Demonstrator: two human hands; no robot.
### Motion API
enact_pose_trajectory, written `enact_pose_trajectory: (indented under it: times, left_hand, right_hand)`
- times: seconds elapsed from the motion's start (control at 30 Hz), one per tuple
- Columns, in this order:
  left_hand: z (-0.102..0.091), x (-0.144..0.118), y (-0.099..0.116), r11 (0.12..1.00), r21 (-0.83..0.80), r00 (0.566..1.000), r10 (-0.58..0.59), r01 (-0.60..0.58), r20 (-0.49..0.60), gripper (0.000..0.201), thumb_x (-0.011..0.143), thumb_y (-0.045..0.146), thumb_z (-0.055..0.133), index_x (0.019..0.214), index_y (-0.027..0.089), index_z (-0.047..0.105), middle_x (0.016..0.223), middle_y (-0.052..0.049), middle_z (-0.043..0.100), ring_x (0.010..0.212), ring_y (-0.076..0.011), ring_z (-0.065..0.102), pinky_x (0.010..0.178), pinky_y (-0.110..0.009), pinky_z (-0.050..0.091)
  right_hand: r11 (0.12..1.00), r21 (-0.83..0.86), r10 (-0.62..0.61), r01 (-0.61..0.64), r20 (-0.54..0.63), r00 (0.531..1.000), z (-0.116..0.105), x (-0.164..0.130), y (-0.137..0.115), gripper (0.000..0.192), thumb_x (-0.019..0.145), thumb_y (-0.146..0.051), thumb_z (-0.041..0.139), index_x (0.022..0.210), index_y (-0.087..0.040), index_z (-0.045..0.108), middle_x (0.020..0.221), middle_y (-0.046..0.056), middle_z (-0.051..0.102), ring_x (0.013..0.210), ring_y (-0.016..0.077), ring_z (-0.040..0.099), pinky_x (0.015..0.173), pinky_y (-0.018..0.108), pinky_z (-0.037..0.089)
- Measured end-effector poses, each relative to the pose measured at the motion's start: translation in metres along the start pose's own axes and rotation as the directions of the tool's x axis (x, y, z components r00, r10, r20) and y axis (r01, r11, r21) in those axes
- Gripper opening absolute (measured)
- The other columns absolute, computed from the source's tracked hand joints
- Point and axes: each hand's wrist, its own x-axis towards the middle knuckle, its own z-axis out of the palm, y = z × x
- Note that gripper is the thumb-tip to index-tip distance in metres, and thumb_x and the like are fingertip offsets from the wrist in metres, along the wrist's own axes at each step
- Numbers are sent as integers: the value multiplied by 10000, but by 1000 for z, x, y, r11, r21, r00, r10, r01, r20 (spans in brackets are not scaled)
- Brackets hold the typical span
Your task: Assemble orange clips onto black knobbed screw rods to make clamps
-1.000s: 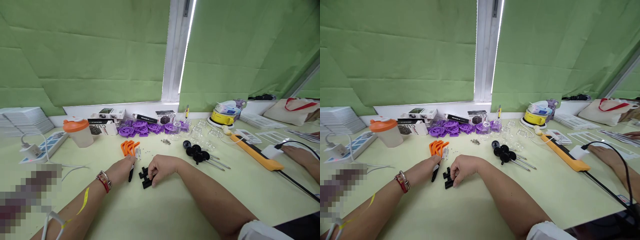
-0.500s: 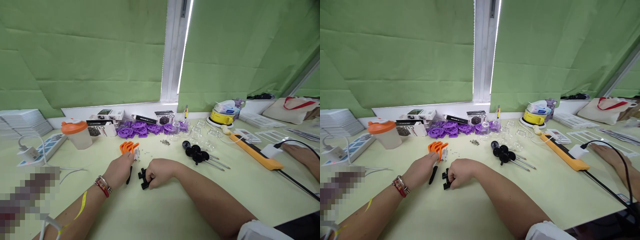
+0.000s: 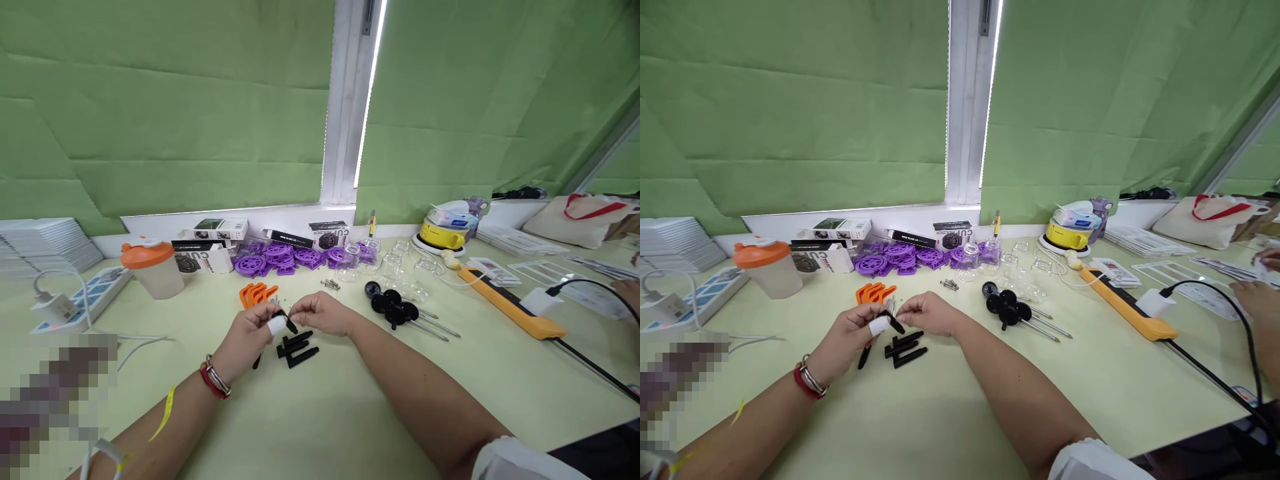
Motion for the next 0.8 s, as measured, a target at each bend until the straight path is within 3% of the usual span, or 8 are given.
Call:
enact_pose_trajectory:
  times: [0.07, 0.13, 0.23, 0.43, 0.6, 0.8]
  left_hand:
    - [-6, 3, 1, 999, -22, 988, 39, -42, -147, 147, 729, 315, 641, 782, 179, 625, 637, 25, 512, 529, -85, 415, 507, -223, 353]
    - [-12, 7, 1, 996, -52, 961, 58, -75, -269, 117, 746, 290, 615, 757, 175, 600, 625, 32, 500, 526, -78, 404, 517, -219, 344]
    - [-16, 12, -4, 992, -106, 937, 29, -70, -348, 82, 761, 256, 566, 762, 175, 558, 624, 34, 514, 520, -79, 414, 505, -213, 326]
    - [-12, 15, -16, 996, -87, 965, 8, -32, -263, 146, 788, 310, 537, 859, 183, 521, 709, 14, 568, 559, -105, 497, 578, -257, 413]
    - [-6, 16, -24, 991, 118, 985, 81, -64, -150, 194, 792, 318, 530, 944, 200, 508, 795, -6, 576, 658, -145, 547, 633, -289, 444]
    - [-7, 20, -37, 900, 409, 986, 165, -148, -7, 198, 806, 273, 496, 992, 222, 540, 891, -36, 630, 770, -188, 560, 702, -328, 438]
  right_hand:
    - [995, -93, 1, -23, -226, 974, -4, 6, 9, 189, 796, -288, 576, 868, -161, 695, 744, 18, 641, 678, 129, 543, 669, 266, 431]
    - [972, -222, -14, -75, -373, 928, -11, 10, 21, 168, 800, -222, 551, 858, -176, 702, 847, 47, 673, 774, 158, 585, 751, 308, 446]
    - [927, -364, -50, -84, -342, 938, -20, 13, 38, 184, 786, -175, 555, 877, -195, 714, 936, 61, 677, 860, 178, 603, 820, 343, 446]
    - [878, -478, -93, -12, -195, 976, -18, 18, 48, 168, 796, -212, 590, 891, -207, 728, 947, 57, 678, 860, 177, 618, 807, 317, 455]
    - [811, -584, -77, -37, -168, 983, -16, 20, 45, 163, 807, -195, 585, 873, -216, 732, 940, 40, 681, 853, 165, 614, 791, 282, 449]
    - [736, -674, -62, -54, -147, 987, -16, 20, 41, 168, 805, -157, 575, 838, -210, 731, 914, 30, 670, 844, 152, 604, 768, 248, 432]
